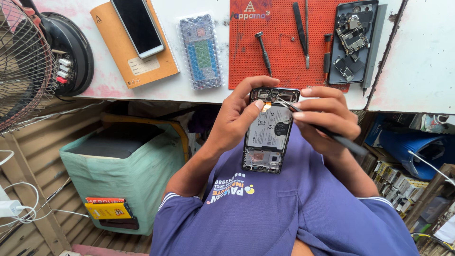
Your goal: The person uses tweezers to disconnect internal connectors and remove the battery from a disassembled smartphone. The battery is lifted out and set aside on the workbench.
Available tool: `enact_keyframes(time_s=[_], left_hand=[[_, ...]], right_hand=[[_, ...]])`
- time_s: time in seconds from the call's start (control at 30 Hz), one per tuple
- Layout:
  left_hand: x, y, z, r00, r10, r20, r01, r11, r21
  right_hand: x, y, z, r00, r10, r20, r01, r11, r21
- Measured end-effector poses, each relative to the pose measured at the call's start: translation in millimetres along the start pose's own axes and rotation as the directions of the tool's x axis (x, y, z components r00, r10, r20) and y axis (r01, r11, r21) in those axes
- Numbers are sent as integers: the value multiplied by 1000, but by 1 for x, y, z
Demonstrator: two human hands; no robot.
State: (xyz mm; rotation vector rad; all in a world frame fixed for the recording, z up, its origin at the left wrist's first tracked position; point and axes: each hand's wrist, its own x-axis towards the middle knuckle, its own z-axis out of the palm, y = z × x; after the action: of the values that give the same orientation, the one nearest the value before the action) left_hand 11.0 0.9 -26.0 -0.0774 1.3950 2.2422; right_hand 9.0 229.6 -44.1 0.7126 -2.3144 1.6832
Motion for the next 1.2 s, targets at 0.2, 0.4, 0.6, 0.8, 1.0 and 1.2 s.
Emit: enact_keyframes(time_s=[0.2, 0.4, 0.6, 0.8, 1.0, 1.2], left_hand=[[-8, 18, 11, 1000, 8, -6, -5, 923, 384], [-7, 22, 23, 998, 67, 15, -67, 903, 423], [-6, 20, 22, 998, 62, 23, -66, 900, 431], [-6, 21, 24, 998, 58, 39, -69, 909, 411], [-4, 22, 27, 994, 79, 80, -107, 886, 452], [-1, 15, 29, 997, 35, 68, -62, 894, 443]], right_hand=[[12, -9, -11, 976, 217, -10, -191, 877, 441], [25, -10, -25, 934, 327, 144, -355, 795, 491], [33, -13, -27, 938, 305, 167, -347, 817, 460], [41, -28, -27, 980, 121, 157, -143, 980, 137], [50, -33, -40, 933, 280, 227, -330, 916, 228], [62, -18, -59, 721, 564, 402, -689, 648, 325]])
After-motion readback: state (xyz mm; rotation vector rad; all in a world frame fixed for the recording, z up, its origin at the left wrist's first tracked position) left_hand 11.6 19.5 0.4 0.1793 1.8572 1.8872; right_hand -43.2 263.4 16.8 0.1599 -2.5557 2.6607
